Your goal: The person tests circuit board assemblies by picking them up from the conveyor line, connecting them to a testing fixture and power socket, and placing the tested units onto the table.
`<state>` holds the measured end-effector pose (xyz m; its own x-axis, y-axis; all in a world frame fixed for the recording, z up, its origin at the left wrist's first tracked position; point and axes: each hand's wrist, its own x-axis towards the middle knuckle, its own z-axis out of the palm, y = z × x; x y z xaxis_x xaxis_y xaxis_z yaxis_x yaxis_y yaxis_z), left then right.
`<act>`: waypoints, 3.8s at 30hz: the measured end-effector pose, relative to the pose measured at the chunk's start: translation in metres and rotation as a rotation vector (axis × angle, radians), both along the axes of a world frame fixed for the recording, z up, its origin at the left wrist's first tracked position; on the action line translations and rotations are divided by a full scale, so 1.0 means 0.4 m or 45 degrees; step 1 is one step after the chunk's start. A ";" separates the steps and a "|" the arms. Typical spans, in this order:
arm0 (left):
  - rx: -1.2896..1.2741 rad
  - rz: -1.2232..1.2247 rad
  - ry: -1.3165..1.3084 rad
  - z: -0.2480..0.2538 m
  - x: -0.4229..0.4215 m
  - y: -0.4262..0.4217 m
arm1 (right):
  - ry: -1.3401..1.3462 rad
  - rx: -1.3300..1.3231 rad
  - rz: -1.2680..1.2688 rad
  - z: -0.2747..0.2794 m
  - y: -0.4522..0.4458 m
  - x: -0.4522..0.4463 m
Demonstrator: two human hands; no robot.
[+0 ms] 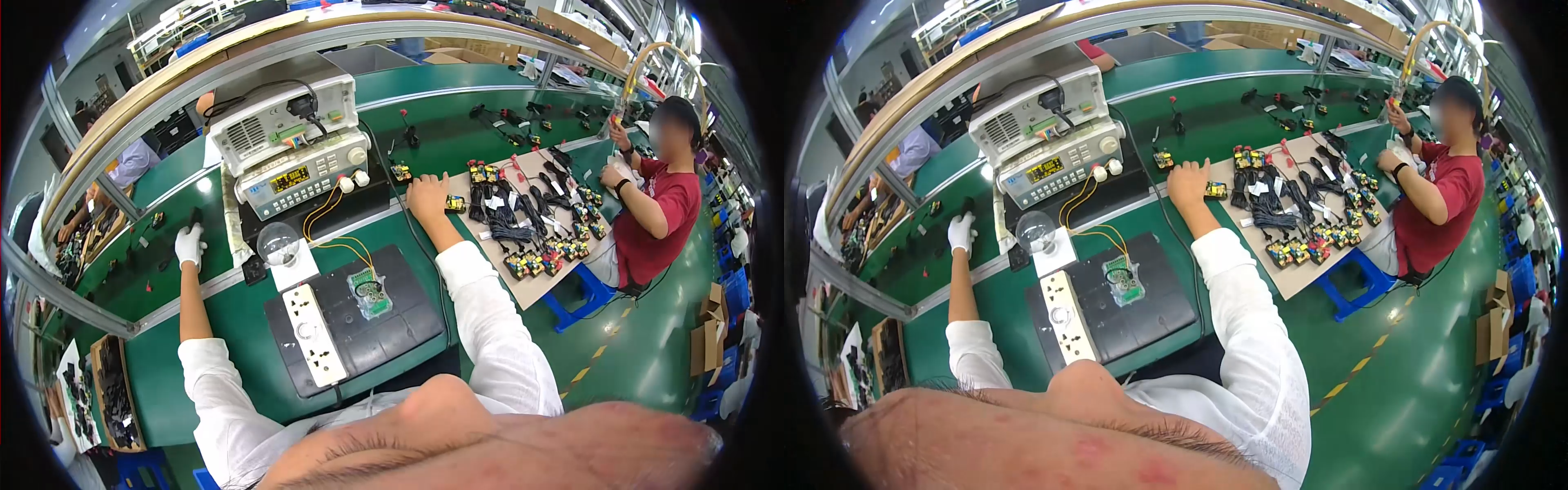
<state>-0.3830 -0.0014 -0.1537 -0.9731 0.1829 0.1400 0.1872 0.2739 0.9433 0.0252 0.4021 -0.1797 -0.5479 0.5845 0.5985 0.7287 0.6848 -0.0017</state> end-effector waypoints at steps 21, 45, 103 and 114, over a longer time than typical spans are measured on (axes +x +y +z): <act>1.069 -1.174 0.265 0.499 0.772 -0.146 | 1.104 -2.141 1.943 0.302 -0.578 0.038; 0.626 -1.016 -0.044 0.237 0.811 -0.215 | 1.266 -2.036 1.325 0.191 -0.447 0.442; -0.443 -0.924 0.565 0.149 0.874 -0.092 | 1.879 -1.438 0.865 0.158 -0.454 0.438; -0.215 -0.887 0.576 0.066 0.836 -0.096 | 2.029 -2.008 1.339 0.203 -0.450 0.466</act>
<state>-0.0488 -0.0398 -0.1274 -0.4871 0.7734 0.4057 0.7148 0.0862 0.6940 0.2118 0.2221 -0.0986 -0.5988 0.7576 0.2600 -0.7261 -0.3764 -0.5754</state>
